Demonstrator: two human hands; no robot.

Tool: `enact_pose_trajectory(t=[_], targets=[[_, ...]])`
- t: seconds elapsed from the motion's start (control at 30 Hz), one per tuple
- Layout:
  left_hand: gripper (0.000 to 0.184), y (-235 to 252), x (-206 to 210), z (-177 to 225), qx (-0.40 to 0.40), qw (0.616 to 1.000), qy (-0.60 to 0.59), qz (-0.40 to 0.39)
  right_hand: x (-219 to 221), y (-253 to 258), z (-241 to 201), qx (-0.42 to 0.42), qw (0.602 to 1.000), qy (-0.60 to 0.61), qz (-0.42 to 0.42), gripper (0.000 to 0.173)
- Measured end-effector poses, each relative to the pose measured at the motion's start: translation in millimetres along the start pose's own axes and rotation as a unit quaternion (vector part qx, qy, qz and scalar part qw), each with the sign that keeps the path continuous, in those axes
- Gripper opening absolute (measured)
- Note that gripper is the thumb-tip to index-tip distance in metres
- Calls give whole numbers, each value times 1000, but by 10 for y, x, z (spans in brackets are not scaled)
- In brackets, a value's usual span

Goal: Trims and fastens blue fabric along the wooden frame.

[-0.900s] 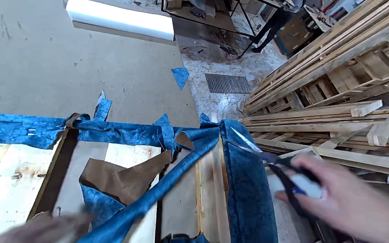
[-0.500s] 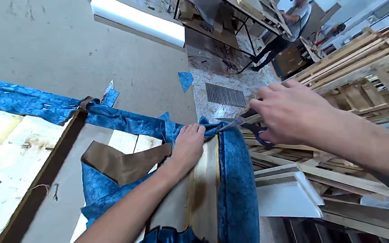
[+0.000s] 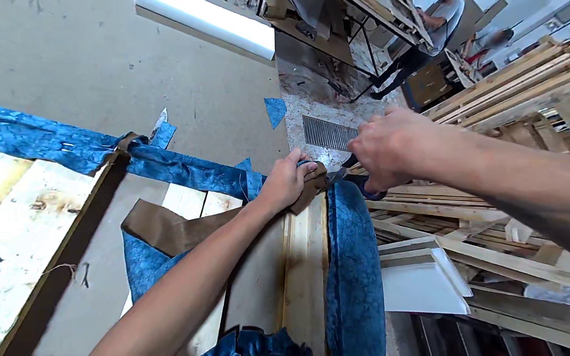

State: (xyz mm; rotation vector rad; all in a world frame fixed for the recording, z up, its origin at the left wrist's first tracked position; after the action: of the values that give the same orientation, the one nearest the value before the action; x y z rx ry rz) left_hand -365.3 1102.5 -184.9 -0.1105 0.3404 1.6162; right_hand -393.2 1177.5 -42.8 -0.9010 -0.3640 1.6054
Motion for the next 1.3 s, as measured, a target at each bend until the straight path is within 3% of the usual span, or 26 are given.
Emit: enact_pose_trajectory(t=[0.13,0.2,0.3,0.37,0.5,0.63,0.73,0.83,1.0,1.17,1.3], targets=[[50,-208,57,76,-19,999,-25,-20,111,108,-78,-10,1000,10,24,62],[58,-390,147,101,-61,997,-3,-52,116,60,-105,-16,998,23,58,52],[22,-595,369,39,-109,991,50,-63,57,-91,-151,-27,996,48,69,24],[14,-672,433,31,-102,992,59,-34,8,-174,-202,-28,997,55,55,15],[13,-760,572,162,-53,995,80,9,8,-177,-324,-42,999,14,27,22],[9,-800,564,344,27,987,118,109,89,-33,-294,-51,998,-15,43,35],[8,-840,532,360,65,977,134,151,107,33,-183,-92,995,13,47,22],[9,-857,517,338,67,978,129,152,47,78,-180,-120,992,7,23,15],[8,-826,502,329,70,982,82,154,67,262,-283,-132,990,-36,31,36],[13,-920,504,434,77,991,27,109,50,306,-255,-163,986,-15,-25,17],[15,-1071,590,565,124,985,14,117,42,314,-264,-148,989,-25,-9,25]])
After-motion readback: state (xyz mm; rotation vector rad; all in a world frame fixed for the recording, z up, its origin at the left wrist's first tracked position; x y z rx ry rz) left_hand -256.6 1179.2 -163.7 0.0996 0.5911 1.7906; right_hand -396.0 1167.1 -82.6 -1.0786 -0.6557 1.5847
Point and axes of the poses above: each hand's wrist, its own y-axis towards the middle knuckle, its own x-axis out of the palm, z = x × y, the point moved 9 cm from there along y, towards the middle knuckle, and after that the axes turned 1 degree about y, right-handed, at the moved point
